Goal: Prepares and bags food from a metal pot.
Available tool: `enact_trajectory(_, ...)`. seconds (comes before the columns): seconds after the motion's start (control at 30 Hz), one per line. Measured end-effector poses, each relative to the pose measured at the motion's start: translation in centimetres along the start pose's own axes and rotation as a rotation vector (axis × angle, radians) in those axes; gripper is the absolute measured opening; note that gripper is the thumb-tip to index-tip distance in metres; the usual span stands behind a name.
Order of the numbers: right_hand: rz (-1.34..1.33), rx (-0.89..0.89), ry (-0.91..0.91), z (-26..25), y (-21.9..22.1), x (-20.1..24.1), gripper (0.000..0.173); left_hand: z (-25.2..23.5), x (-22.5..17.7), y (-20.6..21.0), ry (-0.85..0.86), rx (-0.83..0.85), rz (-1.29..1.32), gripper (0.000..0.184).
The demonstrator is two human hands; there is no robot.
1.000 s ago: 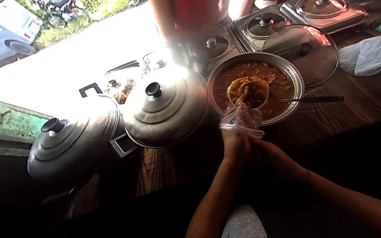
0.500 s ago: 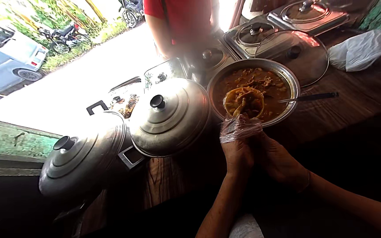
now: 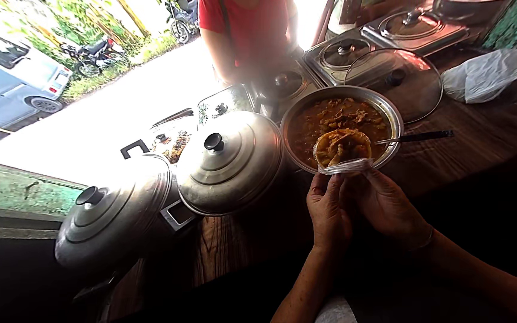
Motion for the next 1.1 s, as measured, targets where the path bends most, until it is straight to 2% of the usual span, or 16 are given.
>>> enact_trajectory(0.23,0.074,0.070,-0.050,-0.4,-0.7,0.9,0.015,0.5,-0.6,-0.6,0.012,0.073,-0.075,0.025)
enact_trajectory(0.5,0.064,0.218,-0.091,-0.6,-1.0,1.2,0.038,1.2,-0.6,-1.9,0.062,0.148,-0.194,0.040)
enact_trajectory(0.67,0.137,0.392,-0.115,-1.1,-1.2,1.8,0.071,1.7,-0.6,-2.5,0.100,0.268,-0.268,0.042)
enact_trajectory(0.83,0.165,0.685,-0.183,-1.9,-1.3,2.5,0.065,1.5,-1.0,-3.1,-0.030,0.291,-0.394,0.038)
enact_trajectory(0.93,0.327,0.780,-0.254,-1.7,-1.9,2.7,0.079,1.4,-0.7,-4.1,-0.168,0.164,-0.479,0.036)
enact_trajectory(1.0,0.531,0.790,-0.325,-1.4,-3.3,2.7,0.083,1.3,-0.3,-5.0,-0.244,0.086,-0.536,0.038)
enact_trajectory(1.07,0.827,0.808,-0.480,-1.0,-4.8,3.5,0.073,1.0,0.3,-6.0,-0.299,0.060,-0.556,0.037)
enact_trajectory(1.1,0.959,0.805,-0.548,-0.8,-5.4,4.3,0.062,0.8,0.5,-6.5,-0.322,0.052,-0.561,0.036)
Point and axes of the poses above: each hand's wrist, its own z-axis away from the middle knuckle, its own y-axis out of the palm, x = y × z, the point moved 6 cm from there along -z, towards the middle knuckle, and after that the axes turned 12 degrees about -y, right-handed, at the moved point
